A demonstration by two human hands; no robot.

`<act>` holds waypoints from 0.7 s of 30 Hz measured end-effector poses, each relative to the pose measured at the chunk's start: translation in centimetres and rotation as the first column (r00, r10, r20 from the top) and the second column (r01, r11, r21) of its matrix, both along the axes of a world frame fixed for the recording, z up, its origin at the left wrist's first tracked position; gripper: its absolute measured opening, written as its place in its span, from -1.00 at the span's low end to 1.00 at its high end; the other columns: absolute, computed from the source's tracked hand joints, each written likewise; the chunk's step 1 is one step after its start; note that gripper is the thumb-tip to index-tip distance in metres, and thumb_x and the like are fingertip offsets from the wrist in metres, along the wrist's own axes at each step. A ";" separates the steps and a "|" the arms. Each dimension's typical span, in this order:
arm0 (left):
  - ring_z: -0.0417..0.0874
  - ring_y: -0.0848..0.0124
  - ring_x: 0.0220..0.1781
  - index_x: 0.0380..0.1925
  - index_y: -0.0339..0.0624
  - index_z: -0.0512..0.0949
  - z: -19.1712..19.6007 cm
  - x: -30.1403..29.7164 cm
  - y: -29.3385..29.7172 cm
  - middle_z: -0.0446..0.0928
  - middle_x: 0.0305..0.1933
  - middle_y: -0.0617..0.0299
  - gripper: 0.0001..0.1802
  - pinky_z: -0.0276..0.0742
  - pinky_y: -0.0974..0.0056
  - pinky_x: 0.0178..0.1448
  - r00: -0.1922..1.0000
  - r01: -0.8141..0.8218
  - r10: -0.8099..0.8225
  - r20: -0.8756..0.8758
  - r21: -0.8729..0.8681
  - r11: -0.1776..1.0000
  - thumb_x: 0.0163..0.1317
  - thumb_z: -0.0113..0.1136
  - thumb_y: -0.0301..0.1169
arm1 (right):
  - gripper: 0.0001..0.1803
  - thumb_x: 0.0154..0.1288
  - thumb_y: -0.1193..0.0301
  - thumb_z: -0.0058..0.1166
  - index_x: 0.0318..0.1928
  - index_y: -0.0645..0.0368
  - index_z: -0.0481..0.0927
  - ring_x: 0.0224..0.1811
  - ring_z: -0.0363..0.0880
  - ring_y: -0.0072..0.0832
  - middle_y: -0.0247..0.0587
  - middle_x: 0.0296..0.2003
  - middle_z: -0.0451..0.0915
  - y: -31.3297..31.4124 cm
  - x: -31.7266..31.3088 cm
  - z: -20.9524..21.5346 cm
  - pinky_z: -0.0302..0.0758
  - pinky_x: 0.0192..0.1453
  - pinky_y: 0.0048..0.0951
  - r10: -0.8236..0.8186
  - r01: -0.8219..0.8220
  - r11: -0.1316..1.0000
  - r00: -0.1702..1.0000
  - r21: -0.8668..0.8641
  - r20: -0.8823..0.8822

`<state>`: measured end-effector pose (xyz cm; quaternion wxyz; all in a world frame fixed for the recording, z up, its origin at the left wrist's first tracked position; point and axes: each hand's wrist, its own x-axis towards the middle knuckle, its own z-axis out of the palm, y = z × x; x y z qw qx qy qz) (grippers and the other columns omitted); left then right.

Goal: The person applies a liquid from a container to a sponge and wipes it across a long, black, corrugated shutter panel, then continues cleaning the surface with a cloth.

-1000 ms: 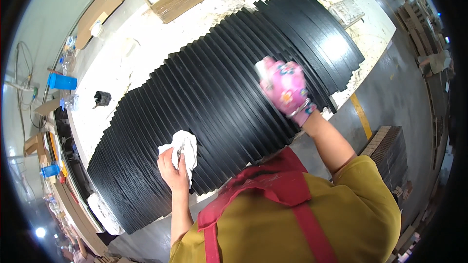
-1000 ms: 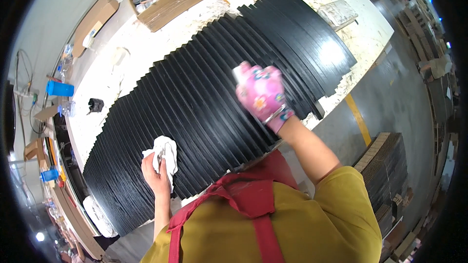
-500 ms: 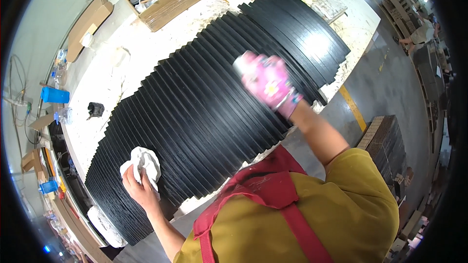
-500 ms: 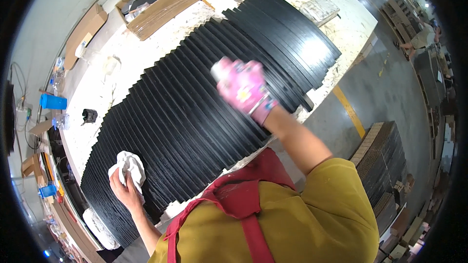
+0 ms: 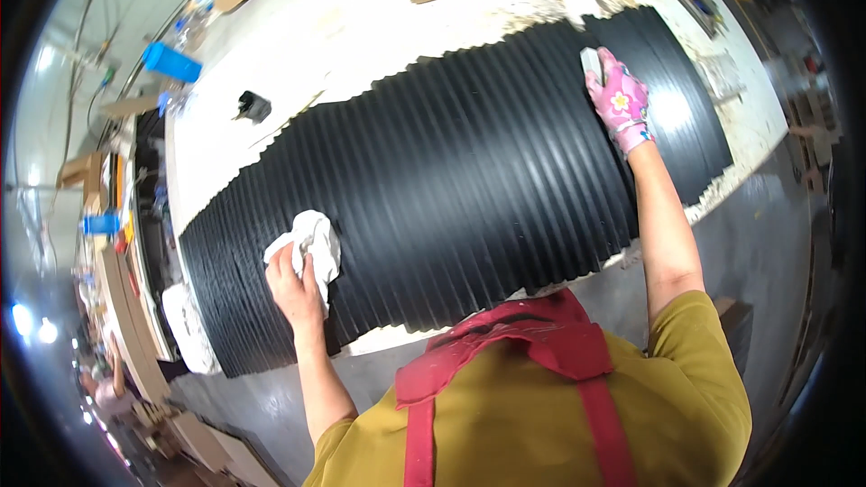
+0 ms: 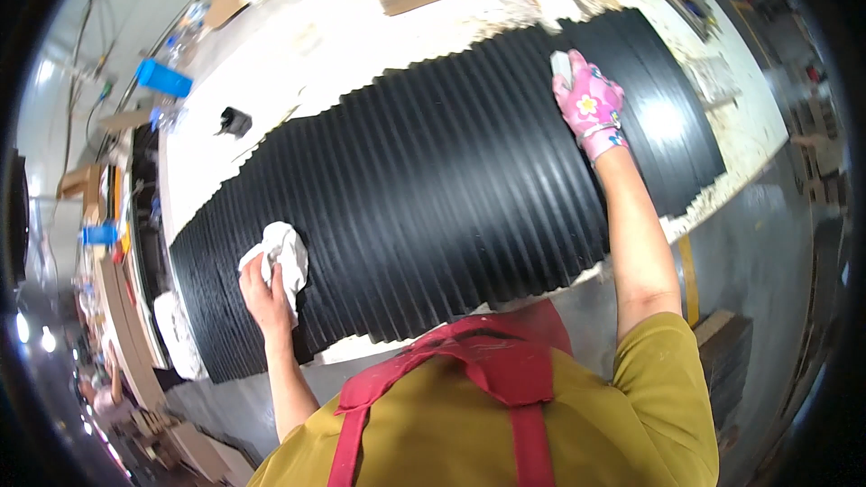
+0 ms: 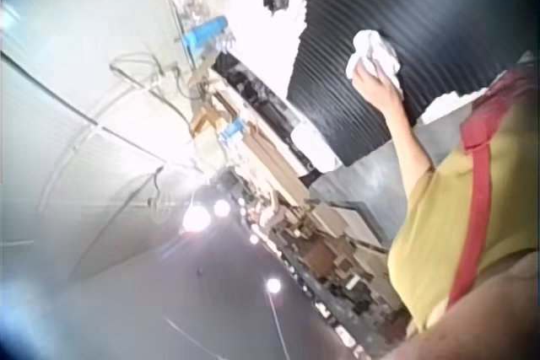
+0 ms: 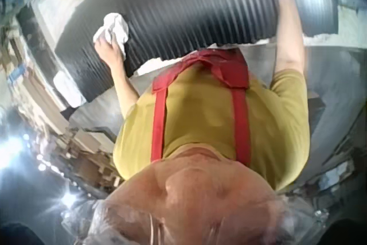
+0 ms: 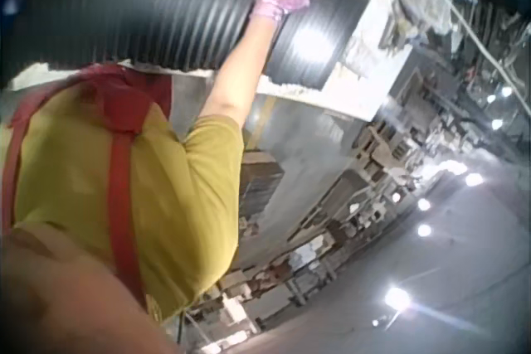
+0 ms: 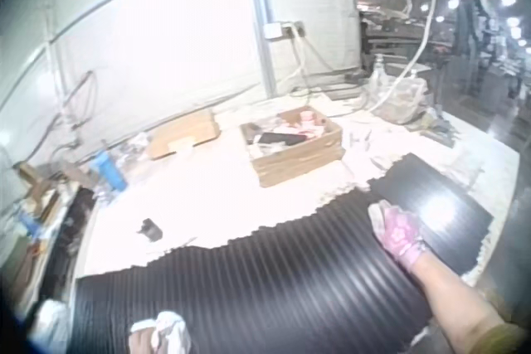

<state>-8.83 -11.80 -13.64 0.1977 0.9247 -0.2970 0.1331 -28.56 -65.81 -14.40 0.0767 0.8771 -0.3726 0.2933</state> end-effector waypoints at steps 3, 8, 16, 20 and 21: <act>0.53 0.01 0.09 0.06 -0.21 0.56 -1.4 -0.4 0.6 0.53 0.10 0.02 -0.61 0.45 0.05 0.18 0.998 -0.062 0.062 -0.024 -0.007 0.998 0.22 0.32 -0.41 | -0.59 0.25 0.11 0.04 -0.04 0.11 0.54 -0.24 0.71 -0.15 -0.06 -0.29 0.68 9.3 6.0 2.8 0.53 -0.02 -0.08 0.143 -0.071 0.976 0.922 0.206 -0.359; 0.52 -0.01 0.11 0.07 -0.20 0.56 -0.7 -0.3 1.2 0.52 0.12 0.00 -0.61 0.45 0.03 0.18 0.992 -0.096 0.094 -0.079 -0.023 0.995 0.24 0.30 -0.38 | -0.62 0.19 0.16 0.02 -0.07 0.10 0.54 -0.27 0.68 -0.17 -0.10 -0.36 0.63 20.2 9.6 3.1 0.48 -0.01 -0.02 0.758 -0.748 0.647 0.653 0.147 -0.013; 0.52 0.03 0.11 0.04 -0.15 0.58 -1.0 -0.8 1.0 0.53 0.06 0.04 -0.62 0.45 0.04 0.19 0.988 -0.114 0.100 -0.120 -0.115 0.987 0.19 0.33 -0.42 | -0.49 0.25 0.13 0.05 0.08 0.22 0.55 -0.33 0.70 -0.17 -0.09 -0.36 0.68 15.7 14.8 2.6 0.54 -0.08 -0.07 0.493 -0.432 0.864 0.829 0.259 -0.265; 0.53 0.02 0.08 0.03 -0.13 0.58 -1.1 -0.6 1.6 0.55 0.04 0.04 -0.59 0.46 0.02 0.17 0.995 -0.089 0.081 -0.067 -0.142 0.986 0.13 0.37 -0.43 | -0.47 0.21 0.15 0.10 0.12 0.20 0.53 -0.22 0.63 -0.13 -0.09 -0.30 0.64 26.3 14.5 2.5 0.40 0.14 -0.06 0.842 -0.816 0.536 0.537 0.215 -0.059; 0.53 0.02 0.08 0.02 -0.13 0.58 -1.3 -0.6 1.6 0.55 0.03 0.05 -0.58 0.46 0.01 0.17 0.996 -0.079 0.070 -0.062 -0.153 0.985 0.12 0.38 -0.43 | -0.46 0.21 0.14 0.11 0.14 0.19 0.52 -0.23 0.62 -0.11 -0.08 -0.29 0.64 26.5 14.9 2.3 0.41 0.13 -0.06 0.858 -0.835 0.507 0.513 0.214 -0.030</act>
